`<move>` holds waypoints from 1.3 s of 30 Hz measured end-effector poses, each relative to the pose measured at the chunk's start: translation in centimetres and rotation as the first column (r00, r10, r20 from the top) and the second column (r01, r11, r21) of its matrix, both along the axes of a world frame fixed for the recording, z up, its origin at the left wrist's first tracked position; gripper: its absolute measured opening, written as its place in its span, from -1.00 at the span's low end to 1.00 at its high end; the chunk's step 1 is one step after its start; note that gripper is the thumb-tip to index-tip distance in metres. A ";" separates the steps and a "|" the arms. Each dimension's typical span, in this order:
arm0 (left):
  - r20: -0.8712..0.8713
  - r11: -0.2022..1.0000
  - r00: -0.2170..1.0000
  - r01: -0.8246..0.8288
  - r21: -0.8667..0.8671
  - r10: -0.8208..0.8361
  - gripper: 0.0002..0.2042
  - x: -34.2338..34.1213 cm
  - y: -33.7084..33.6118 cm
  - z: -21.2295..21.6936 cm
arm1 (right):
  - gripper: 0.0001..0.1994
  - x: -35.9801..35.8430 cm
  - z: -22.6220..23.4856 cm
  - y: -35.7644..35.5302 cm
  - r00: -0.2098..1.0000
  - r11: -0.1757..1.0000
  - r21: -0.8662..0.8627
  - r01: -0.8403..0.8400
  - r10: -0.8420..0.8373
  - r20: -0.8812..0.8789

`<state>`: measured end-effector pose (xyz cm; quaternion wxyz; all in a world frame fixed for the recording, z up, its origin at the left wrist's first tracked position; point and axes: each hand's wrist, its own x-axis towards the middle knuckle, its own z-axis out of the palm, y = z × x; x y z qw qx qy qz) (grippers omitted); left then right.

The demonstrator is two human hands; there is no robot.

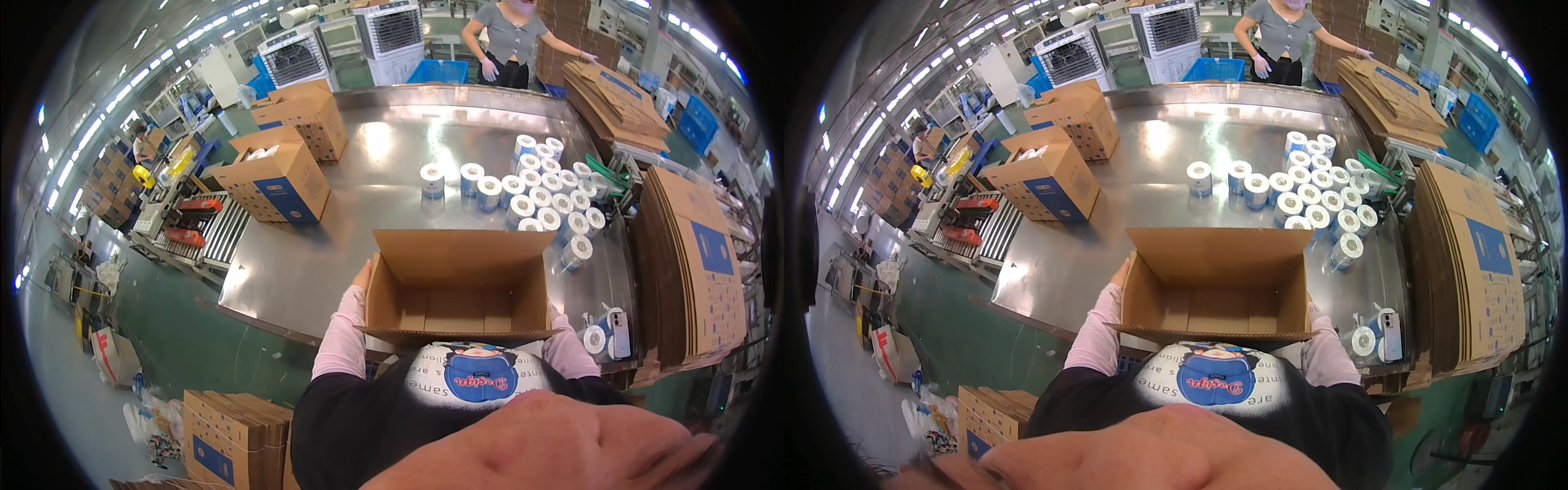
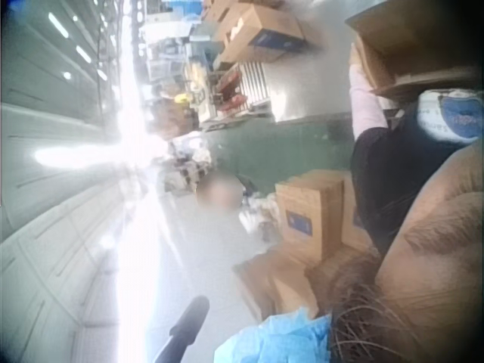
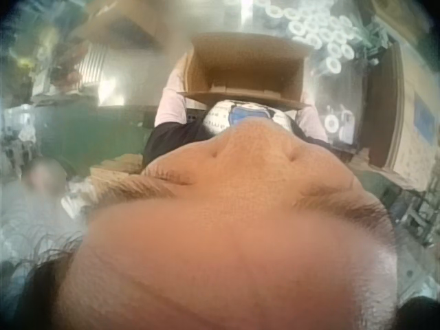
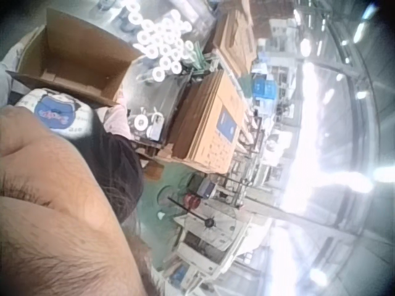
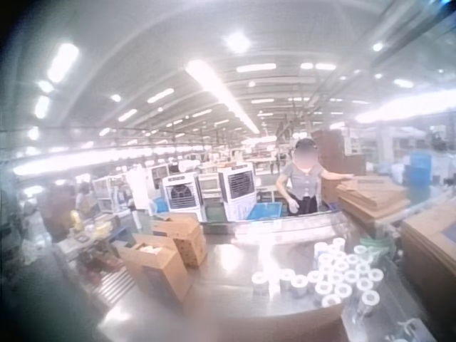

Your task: The person picks up wrapped rolls from a table and places them into cardboard boxes, then picks up and unfolds flat boxes to prepare for more items.

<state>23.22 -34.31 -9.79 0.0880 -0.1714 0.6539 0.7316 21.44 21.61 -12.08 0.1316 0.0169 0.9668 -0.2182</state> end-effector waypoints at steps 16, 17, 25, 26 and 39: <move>-0.507 0.990 0.862 -0.053 -0.133 -0.022 -0.60 -0.8 6.5 14.3 | -0.58 -4.7 12.5 3.8 0.960 0.662 -0.742 -0.100 -0.131 -0.246; -0.519 0.983 0.852 -0.028 -0.179 -0.070 -0.63 -1.5 6.1 13.2 | -0.57 -4.7 12.3 3.6 0.951 0.688 -0.721 -0.087 -0.158 -0.266; -0.554 0.845 0.831 -0.330 -0.421 0.048 -0.65 -0.5 9.2 13.7 | -0.50 -7.3 16.0 -2.8 0.876 0.475 -0.852 -0.221 -0.287 -0.388; -0.596 0.919 0.800 -0.284 -0.275 0.069 -0.65 -0.6 9.3 14.7 | -0.51 -8.3 15.9 -3.6 0.866 0.499 -0.843 -0.203 -0.311 -0.392; 0.194 0.807 0.975 0.203 -0.555 -0.111 -0.06 -9.0 8.3 14.4 | -0.32 -11.9 15.4 -2.1 0.985 0.900 -0.422 0.109 -0.154 -0.073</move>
